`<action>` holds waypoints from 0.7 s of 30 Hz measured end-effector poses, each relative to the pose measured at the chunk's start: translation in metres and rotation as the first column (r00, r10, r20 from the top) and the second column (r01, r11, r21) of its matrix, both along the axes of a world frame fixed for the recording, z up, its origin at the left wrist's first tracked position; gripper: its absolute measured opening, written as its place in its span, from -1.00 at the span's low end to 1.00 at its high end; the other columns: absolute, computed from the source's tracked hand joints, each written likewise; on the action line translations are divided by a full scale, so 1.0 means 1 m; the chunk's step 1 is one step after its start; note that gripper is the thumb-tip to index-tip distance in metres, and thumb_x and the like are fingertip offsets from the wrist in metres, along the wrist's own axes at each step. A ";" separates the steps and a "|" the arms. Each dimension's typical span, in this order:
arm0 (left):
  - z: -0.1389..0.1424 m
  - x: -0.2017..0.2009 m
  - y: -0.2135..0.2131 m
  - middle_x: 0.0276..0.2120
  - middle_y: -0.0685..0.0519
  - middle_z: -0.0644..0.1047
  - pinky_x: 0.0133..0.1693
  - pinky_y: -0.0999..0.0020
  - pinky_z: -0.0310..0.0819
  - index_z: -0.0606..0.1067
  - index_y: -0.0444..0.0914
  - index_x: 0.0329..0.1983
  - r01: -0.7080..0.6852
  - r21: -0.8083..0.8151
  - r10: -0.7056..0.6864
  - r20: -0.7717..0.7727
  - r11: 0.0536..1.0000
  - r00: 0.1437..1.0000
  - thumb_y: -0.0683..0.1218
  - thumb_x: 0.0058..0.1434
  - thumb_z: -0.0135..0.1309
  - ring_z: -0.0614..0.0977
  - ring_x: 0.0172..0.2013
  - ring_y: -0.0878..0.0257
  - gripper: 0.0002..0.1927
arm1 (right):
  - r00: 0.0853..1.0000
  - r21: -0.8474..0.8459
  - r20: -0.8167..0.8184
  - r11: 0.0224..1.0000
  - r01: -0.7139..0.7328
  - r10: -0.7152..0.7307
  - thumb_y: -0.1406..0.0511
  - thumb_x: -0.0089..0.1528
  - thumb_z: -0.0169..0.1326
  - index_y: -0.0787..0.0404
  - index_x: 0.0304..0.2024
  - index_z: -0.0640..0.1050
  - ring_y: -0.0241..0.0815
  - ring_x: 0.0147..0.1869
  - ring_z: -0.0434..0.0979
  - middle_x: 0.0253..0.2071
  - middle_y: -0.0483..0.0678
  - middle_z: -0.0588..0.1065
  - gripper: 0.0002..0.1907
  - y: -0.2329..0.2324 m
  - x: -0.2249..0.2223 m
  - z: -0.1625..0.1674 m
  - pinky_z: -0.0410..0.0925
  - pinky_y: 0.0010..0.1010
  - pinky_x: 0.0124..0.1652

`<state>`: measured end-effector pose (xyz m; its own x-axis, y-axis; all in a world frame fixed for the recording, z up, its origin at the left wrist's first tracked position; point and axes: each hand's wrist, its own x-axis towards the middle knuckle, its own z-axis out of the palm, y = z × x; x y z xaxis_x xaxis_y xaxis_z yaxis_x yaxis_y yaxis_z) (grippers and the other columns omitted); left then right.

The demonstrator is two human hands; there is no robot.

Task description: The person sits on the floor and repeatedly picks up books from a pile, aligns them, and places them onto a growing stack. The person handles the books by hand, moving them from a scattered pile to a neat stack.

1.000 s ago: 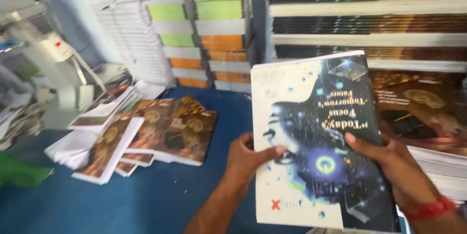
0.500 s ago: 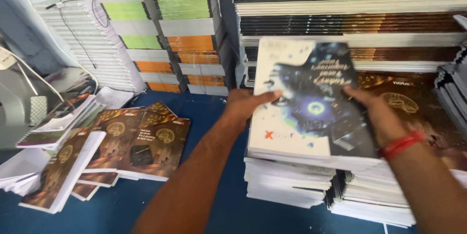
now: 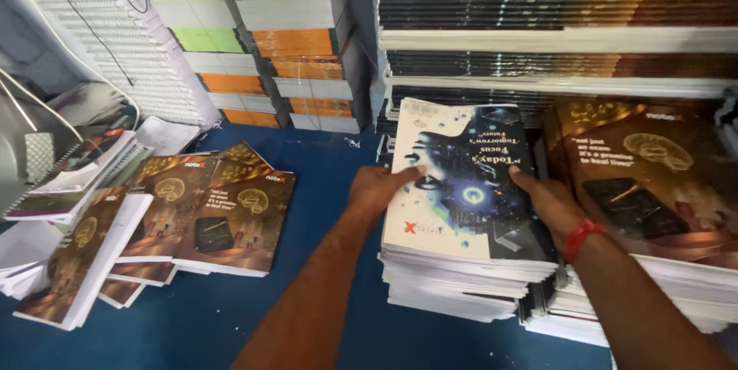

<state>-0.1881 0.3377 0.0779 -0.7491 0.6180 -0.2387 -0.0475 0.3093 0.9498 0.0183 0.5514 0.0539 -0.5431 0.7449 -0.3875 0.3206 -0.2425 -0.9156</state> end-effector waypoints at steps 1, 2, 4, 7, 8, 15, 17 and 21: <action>0.004 0.000 0.003 -0.35 -0.19 0.71 -0.34 0.30 0.62 0.67 -0.55 -0.21 0.005 -0.023 -0.006 -0.037 1.000 0.999 0.20 -0.04 0.40 0.74 -0.43 0.12 -0.32 | 0.999 -0.012 -0.042 1.000 0.001 -0.002 0.00 0.23 0.14 0.37 0.05 0.59 -0.12 -0.11 0.61 -0.08 0.04 0.62 -0.41 -0.001 0.001 0.002 0.43 -0.29 -0.10; 0.007 -0.001 0.006 -0.25 -0.22 0.65 -0.28 0.11 0.55 0.66 -0.51 -0.20 -0.018 -0.165 -0.027 -0.269 0.986 0.963 0.27 -0.02 0.41 0.67 -0.28 -0.02 -0.28 | 0.998 -0.029 -0.066 0.999 -0.013 0.011 0.00 0.24 0.13 0.38 0.05 0.59 -0.11 -0.11 0.61 -0.08 0.05 0.62 -0.41 -0.003 0.001 0.005 0.43 -0.28 -0.10; 0.010 0.000 0.011 -0.04 -0.27 0.54 -0.16 -0.26 0.41 0.66 -0.43 -0.18 -0.165 -0.404 -0.155 -0.650 0.900 0.744 0.43 0.02 0.43 0.53 0.01 -0.29 -0.19 | 0.994 -0.066 -0.105 0.997 -0.049 0.042 0.00 0.25 0.12 0.39 0.05 0.59 -0.08 -0.12 0.60 -0.07 0.08 0.62 -0.41 -0.005 0.003 0.010 0.44 -0.25 -0.12; 0.012 0.005 0.013 -0.03 -0.27 0.64 -0.19 0.19 0.65 0.53 -0.47 0.10 0.174 0.157 -0.200 0.166 0.972 0.966 0.12 0.01 0.37 0.71 -0.12 -0.01 -0.28 | 0.999 -0.119 -0.047 0.992 -0.028 0.023 -0.01 0.25 0.10 0.31 0.08 0.57 -0.04 -0.12 0.60 -0.04 0.09 0.60 -0.42 -0.009 0.004 0.016 0.45 -0.16 -0.14; 0.011 0.008 0.012 -0.04 -0.31 0.64 -0.19 0.17 0.66 0.52 -0.51 0.10 0.151 0.159 -0.182 0.204 0.976 0.962 0.11 0.03 0.37 0.71 -0.11 -0.05 -0.27 | 0.999 -0.121 -0.050 0.992 -0.021 0.015 0.00 0.24 0.11 0.31 0.08 0.56 -0.04 -0.12 0.61 -0.05 0.09 0.60 -0.43 -0.010 0.004 0.017 0.46 -0.17 -0.14; 0.014 0.017 0.004 -0.08 -0.25 0.59 -0.19 0.17 0.72 0.22 -0.30 0.07 0.094 0.210 -0.151 0.276 0.973 0.949 0.04 0.03 0.39 0.73 -0.17 0.04 -0.28 | 0.999 -0.078 -0.030 0.996 0.039 -0.041 0.01 0.24 0.15 0.35 0.01 0.58 -0.01 -0.19 0.58 -0.15 0.09 0.58 -0.45 -0.015 -0.001 0.024 0.44 -0.13 -0.23; 0.017 0.016 0.005 -0.13 -0.23 0.64 -0.23 0.20 0.70 0.49 -0.48 0.11 0.111 0.202 -0.170 0.301 0.973 0.938 0.05 0.02 0.38 0.73 -0.24 0.07 -0.30 | 0.999 -0.052 -0.006 0.997 0.048 -0.048 0.01 0.24 0.16 0.38 -0.02 0.59 0.01 -0.21 0.57 -0.18 0.10 0.59 -0.45 -0.013 -0.004 0.024 0.43 -0.12 -0.26; 0.013 0.014 0.009 -0.21 -0.24 0.65 -0.24 0.13 0.69 0.50 -0.57 0.06 0.116 0.169 -0.162 0.292 0.979 0.943 -0.01 0.03 0.38 0.73 -0.30 0.03 -0.34 | 0.995 0.003 0.071 0.998 0.070 -0.070 -0.02 0.24 0.15 0.43 -0.03 0.59 0.06 -0.18 0.60 -0.17 0.14 0.59 -0.40 -0.007 -0.008 0.020 0.43 -0.07 -0.22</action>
<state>-0.1744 0.3467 0.0909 -0.5596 0.7564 -0.3387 -0.3059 0.1913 0.9327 0.0103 0.5442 0.0734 -0.4612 0.7803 -0.4225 0.3671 -0.2657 -0.8914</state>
